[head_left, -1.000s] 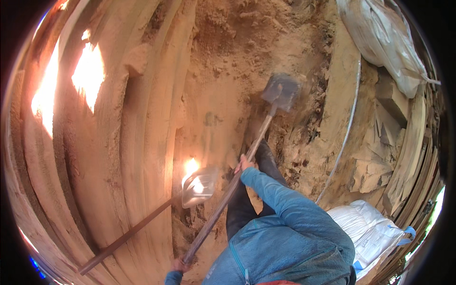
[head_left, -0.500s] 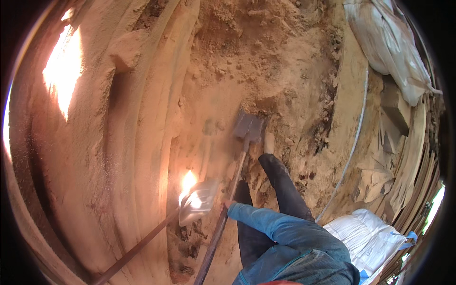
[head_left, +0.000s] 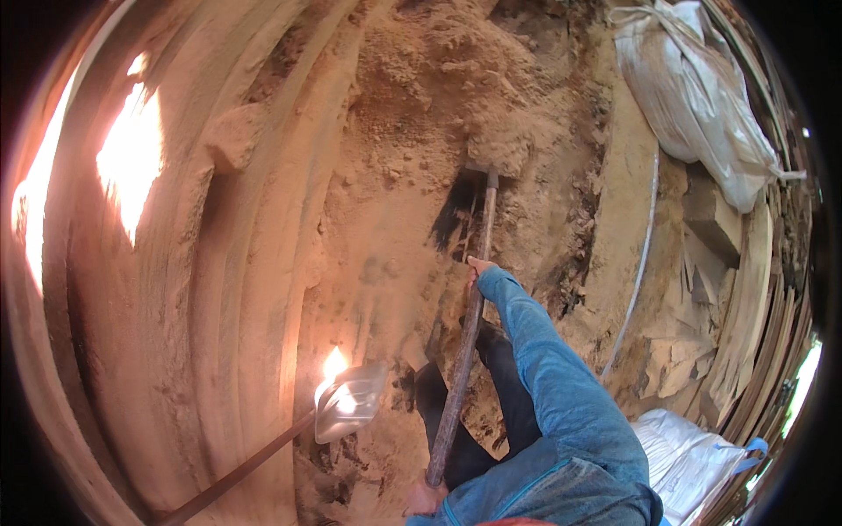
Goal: The person uses a pickaxe to break up and shovel sawdust from a pile into a large white sack. They repeatedly scoop and transfer the material, then lift and adjust the sack to settle the contents.
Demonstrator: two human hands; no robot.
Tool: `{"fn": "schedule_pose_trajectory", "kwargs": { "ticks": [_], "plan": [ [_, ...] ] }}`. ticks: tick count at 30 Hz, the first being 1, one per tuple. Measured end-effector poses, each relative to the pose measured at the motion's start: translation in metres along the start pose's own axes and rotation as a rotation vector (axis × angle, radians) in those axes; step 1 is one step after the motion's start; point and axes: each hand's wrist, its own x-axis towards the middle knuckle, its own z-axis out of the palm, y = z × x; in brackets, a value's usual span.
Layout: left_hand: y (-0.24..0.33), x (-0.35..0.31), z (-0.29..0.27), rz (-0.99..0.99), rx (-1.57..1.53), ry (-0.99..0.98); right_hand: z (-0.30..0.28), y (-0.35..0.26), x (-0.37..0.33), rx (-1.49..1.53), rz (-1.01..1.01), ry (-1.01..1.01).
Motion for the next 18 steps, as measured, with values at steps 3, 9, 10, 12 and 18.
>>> {"fn": "schedule_pose_trajectory", "kwargs": {
  "ticks": [3,9,10,12,18],
  "plan": [
    [0.01,-0.015,-0.009,0.021,0.036,0.051,-0.001,-0.012,-0.024,-0.048,-0.058,-0.033],
    [0.021,-0.048,-0.045,0.072,0.01,0.053,0.004,-0.041,-0.117,-0.096,-0.13,-0.123],
    [0.033,-0.049,-0.053,0.094,0.023,0.08,0.002,-0.047,-0.134,-0.133,-0.115,-0.129],
    [0.064,-0.05,-0.074,0.151,0.043,0.137,-0.001,-0.057,-0.165,-0.049,-0.162,-0.165],
    [0.182,-0.05,-0.148,0.419,0.094,0.328,-0.001,-0.144,-0.211,0.319,-0.089,-0.207]
  ]
}}
